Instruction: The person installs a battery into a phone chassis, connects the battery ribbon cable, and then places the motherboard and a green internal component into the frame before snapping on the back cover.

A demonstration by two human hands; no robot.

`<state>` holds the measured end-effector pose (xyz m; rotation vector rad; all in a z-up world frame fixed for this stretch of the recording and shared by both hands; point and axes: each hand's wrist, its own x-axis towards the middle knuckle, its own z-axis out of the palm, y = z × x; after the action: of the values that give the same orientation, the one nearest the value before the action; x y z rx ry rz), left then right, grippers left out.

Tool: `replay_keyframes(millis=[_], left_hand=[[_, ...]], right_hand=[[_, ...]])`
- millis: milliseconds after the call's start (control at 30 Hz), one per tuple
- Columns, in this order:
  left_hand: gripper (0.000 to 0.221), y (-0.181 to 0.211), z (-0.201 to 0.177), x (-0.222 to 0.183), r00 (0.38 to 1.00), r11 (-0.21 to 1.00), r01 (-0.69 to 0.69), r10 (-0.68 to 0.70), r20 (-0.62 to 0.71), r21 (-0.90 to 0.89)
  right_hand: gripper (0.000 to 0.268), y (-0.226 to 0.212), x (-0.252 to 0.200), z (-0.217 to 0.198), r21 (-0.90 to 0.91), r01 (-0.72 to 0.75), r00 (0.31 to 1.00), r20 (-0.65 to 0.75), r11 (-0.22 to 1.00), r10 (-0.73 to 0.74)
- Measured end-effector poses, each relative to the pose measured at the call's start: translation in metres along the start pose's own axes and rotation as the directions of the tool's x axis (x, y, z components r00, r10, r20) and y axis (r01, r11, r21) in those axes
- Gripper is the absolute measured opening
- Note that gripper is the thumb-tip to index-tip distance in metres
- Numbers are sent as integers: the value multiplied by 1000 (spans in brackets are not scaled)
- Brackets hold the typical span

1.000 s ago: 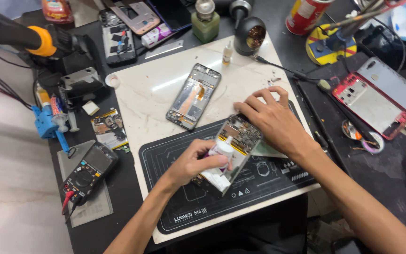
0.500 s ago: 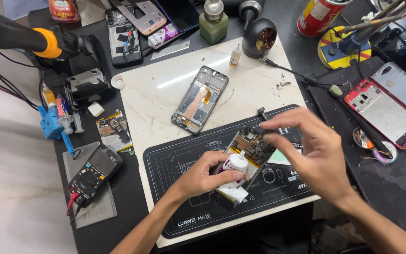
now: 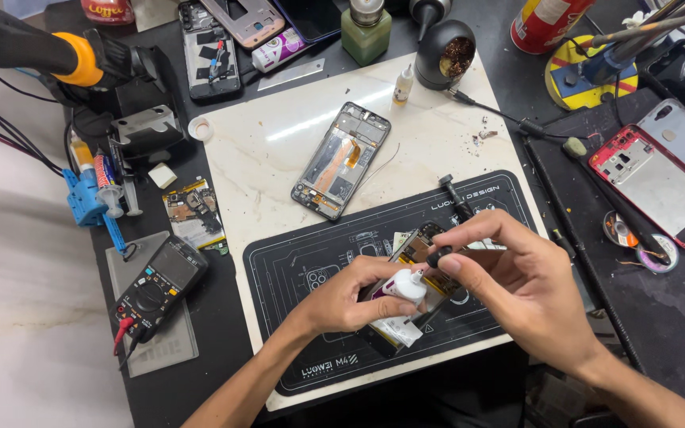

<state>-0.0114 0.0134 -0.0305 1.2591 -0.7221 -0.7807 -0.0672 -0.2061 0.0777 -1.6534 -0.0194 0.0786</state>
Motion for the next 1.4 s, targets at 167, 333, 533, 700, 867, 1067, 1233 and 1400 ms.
replay_keyframes(millis=[167,333,533,700,867,1067,1233,1400], left_hand=[[31,1,-1,-1,999,1000,3,-4,43,16],[31,0,-1,-2,999,1000,26,-27,40,8],[31,0,-1,-1,998,999,51,-51,46,10],[31,4,-1,-1,998,999,46,-46,48,9],[30,4,-1,-1,998,999,33,-34,53,28],[32,4,-1,-1,998,999,45,-46,49,16],[30,5,-1,-1,997,999,43,-44,56,27],[30,6,-1,-1,997,999,40,-41,59,20]], right_hand=[[22,-3,-3,2,-81,37,999,3,996,-37],[20,-3,-1,2,-72,31,999,29,997,-29],[21,-1,-2,2,-45,43,999,35,998,-41],[20,1,-2,1,-36,45,998,41,998,-44],[20,1,-3,0,-57,30,999,33,998,-29],[20,1,-3,1,-35,50,998,34,998,-48],[20,1,-1,1,-55,45,998,38,997,-43],[20,0,-2,0,-99,44,998,39,994,-40]])
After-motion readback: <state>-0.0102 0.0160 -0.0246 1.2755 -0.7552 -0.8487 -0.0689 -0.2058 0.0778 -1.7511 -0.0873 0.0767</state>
